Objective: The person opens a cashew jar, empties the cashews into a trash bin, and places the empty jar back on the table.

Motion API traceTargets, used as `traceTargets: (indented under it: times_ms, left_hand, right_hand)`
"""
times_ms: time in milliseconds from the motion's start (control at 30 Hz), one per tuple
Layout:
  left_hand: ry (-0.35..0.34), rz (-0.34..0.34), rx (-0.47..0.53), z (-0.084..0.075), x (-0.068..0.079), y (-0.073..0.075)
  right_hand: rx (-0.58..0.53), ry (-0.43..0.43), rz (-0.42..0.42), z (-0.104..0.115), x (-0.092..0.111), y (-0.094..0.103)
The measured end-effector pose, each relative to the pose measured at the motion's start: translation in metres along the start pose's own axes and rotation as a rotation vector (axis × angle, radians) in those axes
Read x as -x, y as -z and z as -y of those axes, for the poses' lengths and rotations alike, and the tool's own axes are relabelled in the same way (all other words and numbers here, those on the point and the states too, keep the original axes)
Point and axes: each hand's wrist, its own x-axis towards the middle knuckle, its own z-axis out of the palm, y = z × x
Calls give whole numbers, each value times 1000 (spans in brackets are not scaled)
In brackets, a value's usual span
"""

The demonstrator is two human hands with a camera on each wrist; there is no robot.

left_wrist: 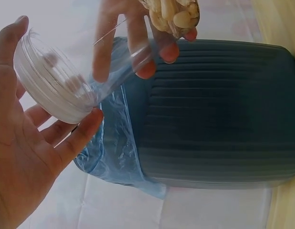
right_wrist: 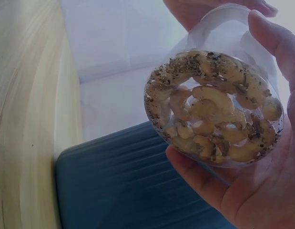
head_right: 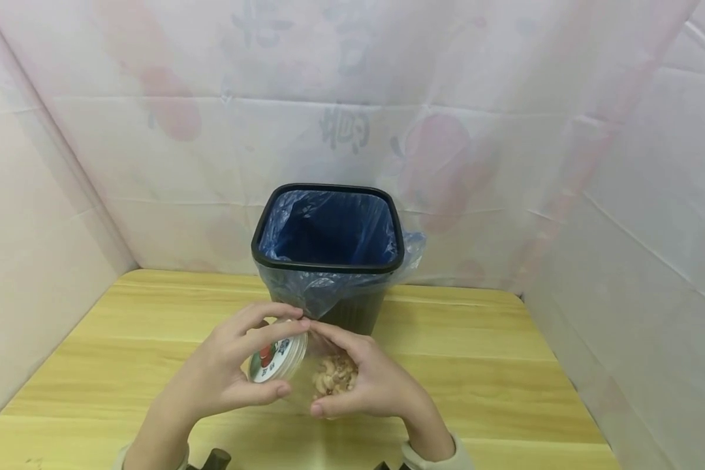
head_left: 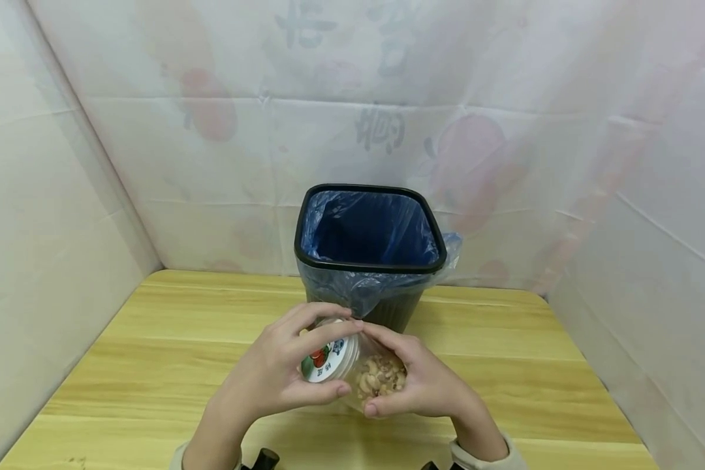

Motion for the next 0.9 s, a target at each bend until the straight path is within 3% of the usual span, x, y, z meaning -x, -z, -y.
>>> traceTargets:
  times_ms: [400, 900]
  left_hand:
    - [-26, -38, -11, 1, -3, 0]
    - [-2, -80, -15, -3, -4, -2]
  right_hand:
    - [1, 29, -25, 1, -1, -2]
    - [24, 30, -66, 6, -3, -5]
